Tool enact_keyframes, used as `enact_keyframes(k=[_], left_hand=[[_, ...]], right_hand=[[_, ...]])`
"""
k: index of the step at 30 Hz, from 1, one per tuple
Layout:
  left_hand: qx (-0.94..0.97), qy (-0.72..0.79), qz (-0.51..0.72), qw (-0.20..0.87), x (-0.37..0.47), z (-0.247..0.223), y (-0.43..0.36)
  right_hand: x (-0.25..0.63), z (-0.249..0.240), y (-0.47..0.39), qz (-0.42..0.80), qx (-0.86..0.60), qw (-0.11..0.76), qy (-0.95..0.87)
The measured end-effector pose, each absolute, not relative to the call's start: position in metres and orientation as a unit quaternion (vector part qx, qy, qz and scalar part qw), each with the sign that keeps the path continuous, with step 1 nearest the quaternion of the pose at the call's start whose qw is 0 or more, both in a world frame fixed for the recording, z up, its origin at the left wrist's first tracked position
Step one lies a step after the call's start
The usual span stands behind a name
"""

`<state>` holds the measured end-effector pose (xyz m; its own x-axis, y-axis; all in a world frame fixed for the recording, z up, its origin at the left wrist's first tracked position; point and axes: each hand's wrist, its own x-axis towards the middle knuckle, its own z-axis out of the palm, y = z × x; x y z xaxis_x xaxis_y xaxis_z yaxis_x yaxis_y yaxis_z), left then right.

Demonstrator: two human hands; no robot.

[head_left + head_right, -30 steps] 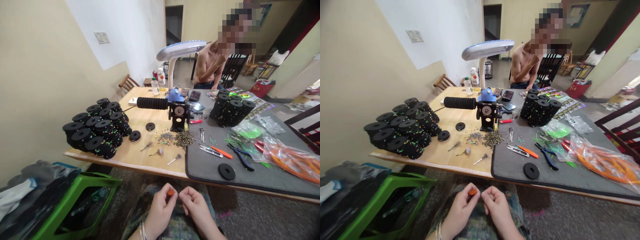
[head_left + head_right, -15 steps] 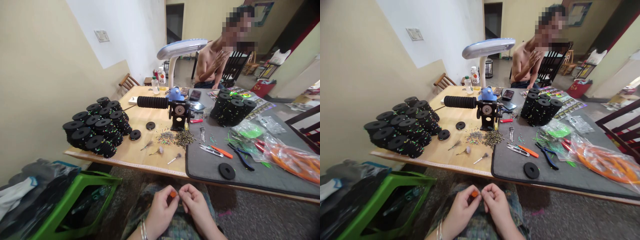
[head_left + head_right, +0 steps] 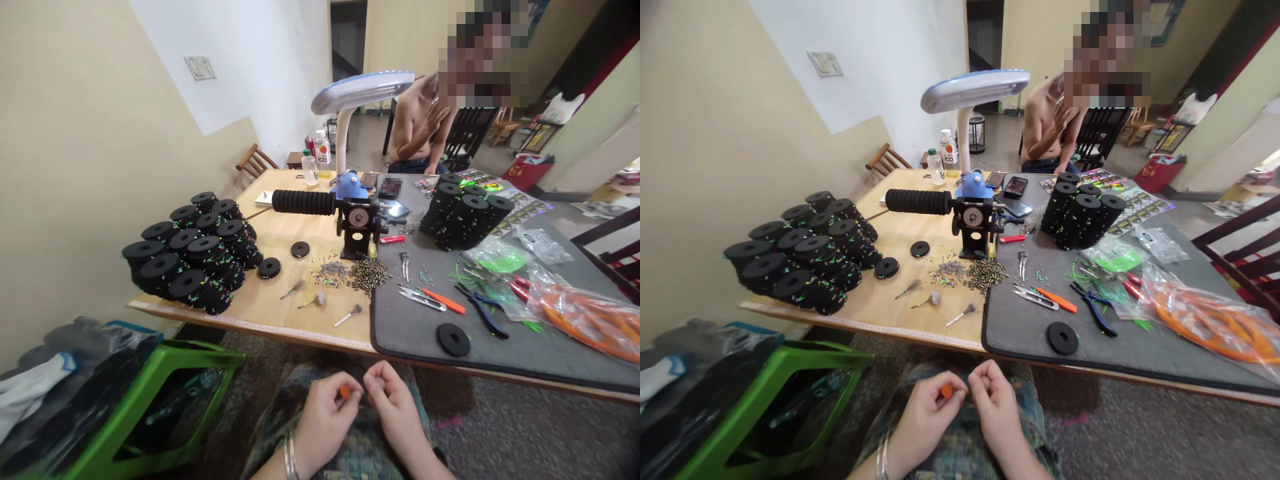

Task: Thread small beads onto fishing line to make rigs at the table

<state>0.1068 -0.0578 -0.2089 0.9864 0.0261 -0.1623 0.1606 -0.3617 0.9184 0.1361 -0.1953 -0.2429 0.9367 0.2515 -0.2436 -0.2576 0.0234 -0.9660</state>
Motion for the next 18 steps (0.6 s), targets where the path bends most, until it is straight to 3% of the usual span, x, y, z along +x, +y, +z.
enact_keyframes(k=[18], left_hand=[[0.807, 0.085, -0.048, 0.583, 0.107, -0.208, -0.055]], right_hand=[[0.137, -0.234, -0.2, 0.125, -0.727, 0.675, -0.023]])
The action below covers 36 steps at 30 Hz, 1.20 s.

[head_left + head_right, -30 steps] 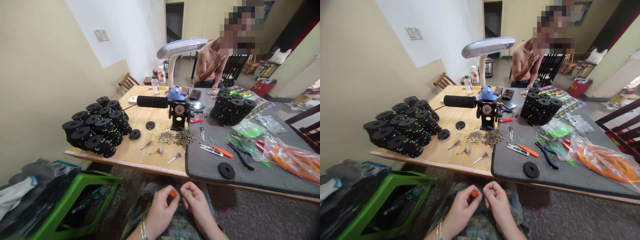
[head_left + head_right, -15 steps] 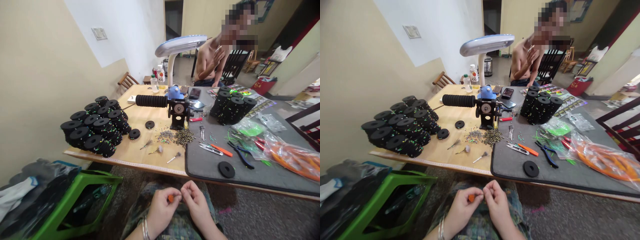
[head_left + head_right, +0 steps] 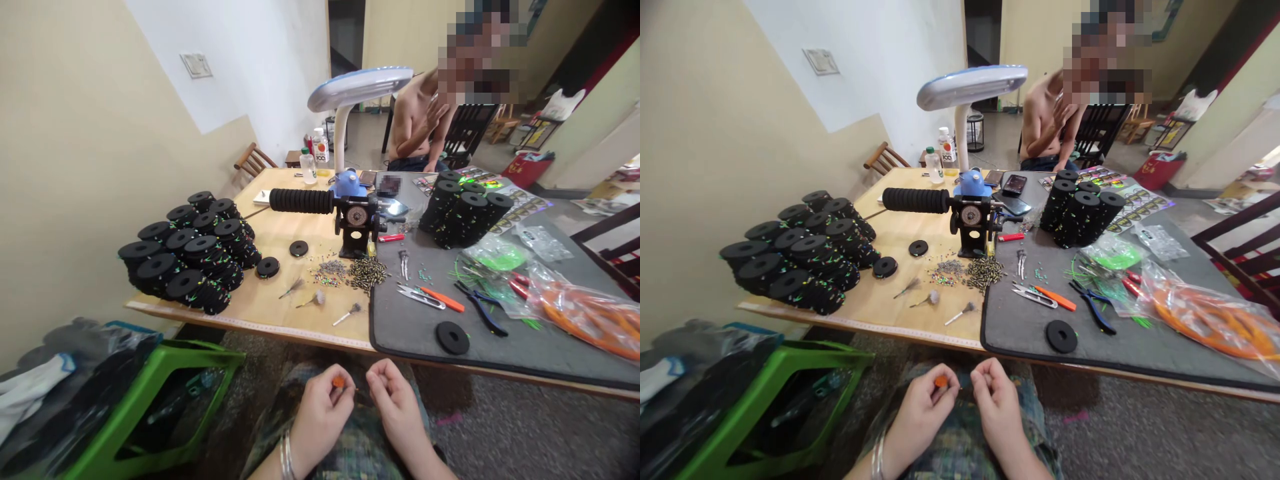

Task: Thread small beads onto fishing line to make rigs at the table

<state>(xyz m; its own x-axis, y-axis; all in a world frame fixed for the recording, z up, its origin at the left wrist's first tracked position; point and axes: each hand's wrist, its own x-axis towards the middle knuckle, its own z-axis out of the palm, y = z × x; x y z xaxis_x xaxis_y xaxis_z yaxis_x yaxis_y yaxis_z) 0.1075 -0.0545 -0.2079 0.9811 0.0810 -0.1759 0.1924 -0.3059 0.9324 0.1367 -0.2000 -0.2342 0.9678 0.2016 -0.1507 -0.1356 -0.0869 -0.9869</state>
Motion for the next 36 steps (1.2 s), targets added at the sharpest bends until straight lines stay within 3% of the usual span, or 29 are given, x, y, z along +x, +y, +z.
enact_keyframes(k=[10, 16, 21, 36], left_hand=[[0.814, 0.085, -0.038, 0.574, 0.109, -0.208, -0.055], [0.788, 0.094, -0.015, 0.609, 0.112, -0.207, -0.048], [0.774, 0.114, 0.008, 0.622, 0.111, -0.213, -0.048], [0.398, 0.241, -0.004, 0.885, 0.121, -0.212, -0.045]], right_hand=[[0.136, -0.242, -0.198, 0.155, -0.713, 0.682, -0.053], [0.138, -0.235, -0.201, 0.193, -0.766, 0.605, -0.097], [0.135, -0.231, -0.203, 0.148, -0.802, 0.565, -0.12], [0.132, -0.226, -0.202, 0.154, -0.793, 0.577, -0.121]])
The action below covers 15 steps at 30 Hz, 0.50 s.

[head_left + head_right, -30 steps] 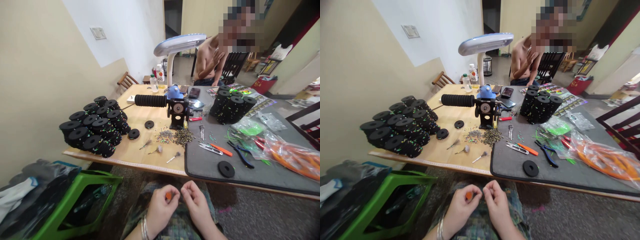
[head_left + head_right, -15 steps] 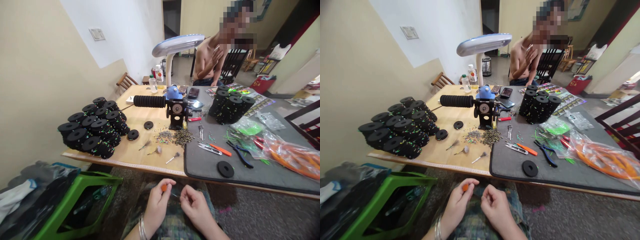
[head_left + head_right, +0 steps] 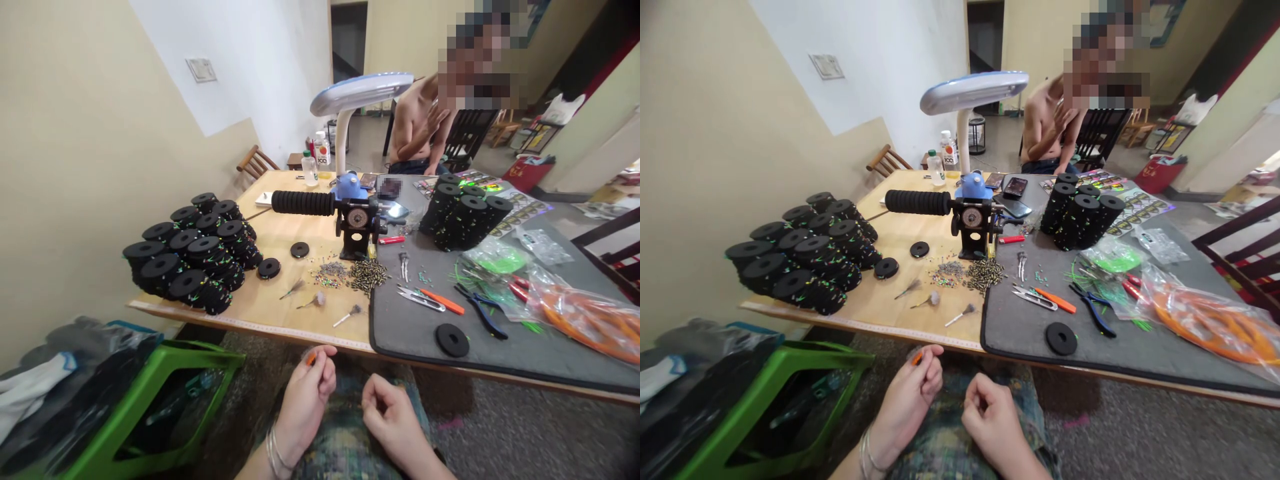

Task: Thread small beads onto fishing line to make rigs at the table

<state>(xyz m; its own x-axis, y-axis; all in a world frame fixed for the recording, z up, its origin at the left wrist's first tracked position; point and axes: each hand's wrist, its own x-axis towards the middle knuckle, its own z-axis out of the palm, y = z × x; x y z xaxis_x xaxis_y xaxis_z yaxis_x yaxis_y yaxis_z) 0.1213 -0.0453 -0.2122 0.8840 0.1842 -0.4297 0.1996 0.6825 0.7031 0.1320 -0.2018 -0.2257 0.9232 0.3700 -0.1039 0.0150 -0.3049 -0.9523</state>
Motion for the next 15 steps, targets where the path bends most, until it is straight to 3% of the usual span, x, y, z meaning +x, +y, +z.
enact_keyframes(k=[9, 15], left_hand=[[0.416, 0.273, 0.057, 0.865, 0.125, -0.206, -0.014], [0.59, 0.245, -0.082, 0.765, 0.108, -0.217, -0.019]], right_hand=[[0.134, -0.227, -0.207, 0.151, -0.757, 0.631, -0.073], [0.135, -0.231, -0.207, 0.133, -0.739, 0.658, -0.057]])
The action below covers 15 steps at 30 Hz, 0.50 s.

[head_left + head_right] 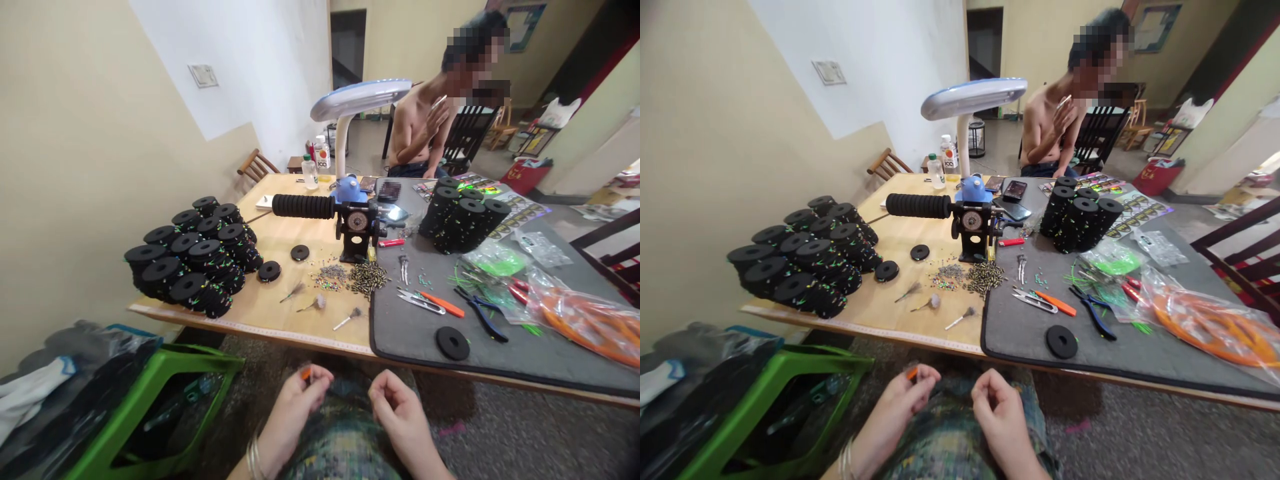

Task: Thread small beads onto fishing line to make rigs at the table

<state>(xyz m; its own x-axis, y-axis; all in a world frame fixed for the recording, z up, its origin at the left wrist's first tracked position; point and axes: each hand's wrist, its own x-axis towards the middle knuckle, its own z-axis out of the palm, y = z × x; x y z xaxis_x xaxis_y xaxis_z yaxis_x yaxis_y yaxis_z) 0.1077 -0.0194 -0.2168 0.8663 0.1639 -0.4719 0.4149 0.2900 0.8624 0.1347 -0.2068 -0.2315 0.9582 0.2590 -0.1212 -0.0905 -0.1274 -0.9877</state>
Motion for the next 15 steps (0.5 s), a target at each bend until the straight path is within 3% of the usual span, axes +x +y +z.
enact_keyframes(k=[5, 15], left_hand=[[0.613, 0.173, -0.168, 0.752, 0.106, -0.208, -0.045], [0.524, 0.242, -0.123, 0.807, 0.117, -0.207, -0.051]], right_hand=[[0.133, -0.229, -0.206, 0.107, -0.768, 0.627, -0.078], [0.129, -0.221, -0.209, 0.047, -0.82, 0.537, -0.192]])
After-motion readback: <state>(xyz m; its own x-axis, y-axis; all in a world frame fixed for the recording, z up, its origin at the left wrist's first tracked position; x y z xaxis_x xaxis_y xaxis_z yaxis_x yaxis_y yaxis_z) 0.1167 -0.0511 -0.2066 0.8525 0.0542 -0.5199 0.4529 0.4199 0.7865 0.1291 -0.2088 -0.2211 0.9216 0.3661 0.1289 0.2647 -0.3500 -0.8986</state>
